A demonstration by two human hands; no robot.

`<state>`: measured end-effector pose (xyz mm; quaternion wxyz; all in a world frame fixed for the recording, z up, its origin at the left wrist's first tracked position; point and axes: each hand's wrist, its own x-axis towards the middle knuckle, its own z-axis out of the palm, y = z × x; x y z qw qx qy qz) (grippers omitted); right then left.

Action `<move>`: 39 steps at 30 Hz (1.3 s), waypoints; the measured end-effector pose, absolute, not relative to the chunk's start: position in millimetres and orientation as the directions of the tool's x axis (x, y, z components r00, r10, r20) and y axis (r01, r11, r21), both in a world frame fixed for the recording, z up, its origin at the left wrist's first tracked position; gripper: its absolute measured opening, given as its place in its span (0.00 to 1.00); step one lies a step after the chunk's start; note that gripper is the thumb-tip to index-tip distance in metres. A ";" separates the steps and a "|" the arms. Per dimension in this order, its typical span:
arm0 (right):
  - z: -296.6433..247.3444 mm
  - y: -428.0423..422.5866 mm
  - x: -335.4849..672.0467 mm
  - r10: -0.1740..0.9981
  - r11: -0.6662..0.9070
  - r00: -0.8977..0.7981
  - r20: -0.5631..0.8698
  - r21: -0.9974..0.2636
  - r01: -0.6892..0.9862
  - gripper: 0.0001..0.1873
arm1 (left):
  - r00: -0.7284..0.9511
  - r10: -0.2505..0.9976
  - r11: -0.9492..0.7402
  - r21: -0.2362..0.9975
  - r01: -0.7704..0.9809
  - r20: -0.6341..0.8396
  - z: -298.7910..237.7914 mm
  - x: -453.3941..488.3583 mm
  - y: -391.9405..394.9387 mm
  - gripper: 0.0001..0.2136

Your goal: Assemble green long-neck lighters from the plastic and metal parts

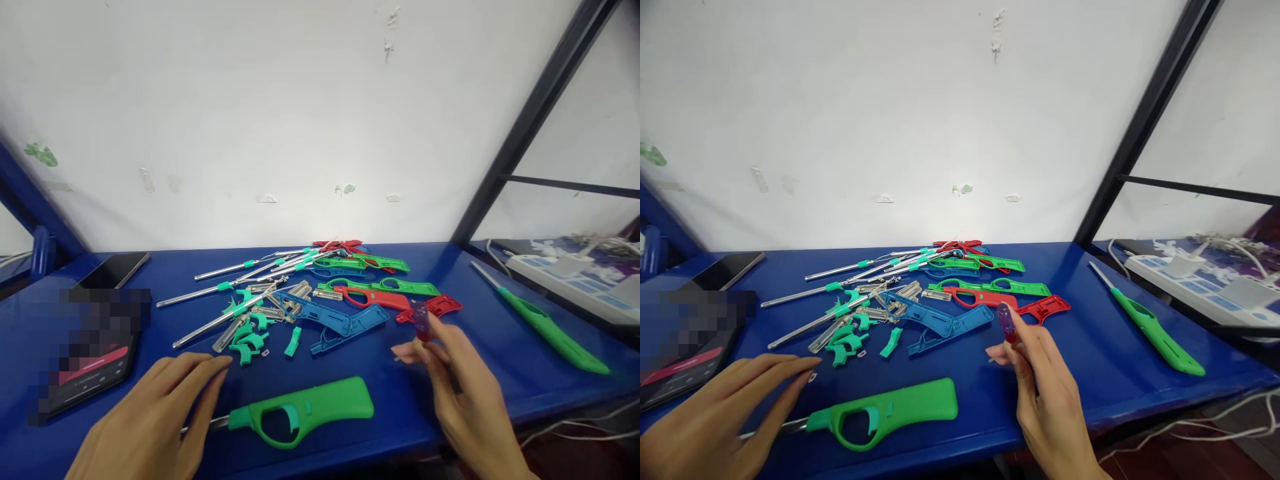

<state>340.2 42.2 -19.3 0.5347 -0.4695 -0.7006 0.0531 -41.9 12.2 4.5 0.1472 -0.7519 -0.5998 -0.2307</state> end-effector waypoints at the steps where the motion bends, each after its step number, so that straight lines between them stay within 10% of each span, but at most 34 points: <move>1: -20.5 42.4 340.0 0.724 0.543 0.036 0.689 -0.600 0.588 0.24 | 0.198 0.857 -0.230 0.008 0.973 0.475 10.9 -36.8 16.2 0.16; 5: -19.4 39.0 334.9 0.738 0.498 0.161 0.655 -0.691 0.524 0.20 | 0.206 0.965 -0.197 -0.069 0.978 0.161 41.6 3.1 42.3 0.16; 18: -16.7 33.9 335.0 0.758 0.481 0.216 0.616 -0.751 0.454 0.18 | 0.204 0.979 -0.196 -0.175 0.965 0.025 60.5 30.5 90.1 0.04; 39: -15.2 35.5 331.5 0.757 0.466 0.309 0.576 -0.807 0.363 0.18 | 0.189 0.978 -0.202 -0.170 0.965 -0.088 82.8 45.6 98.8 0.16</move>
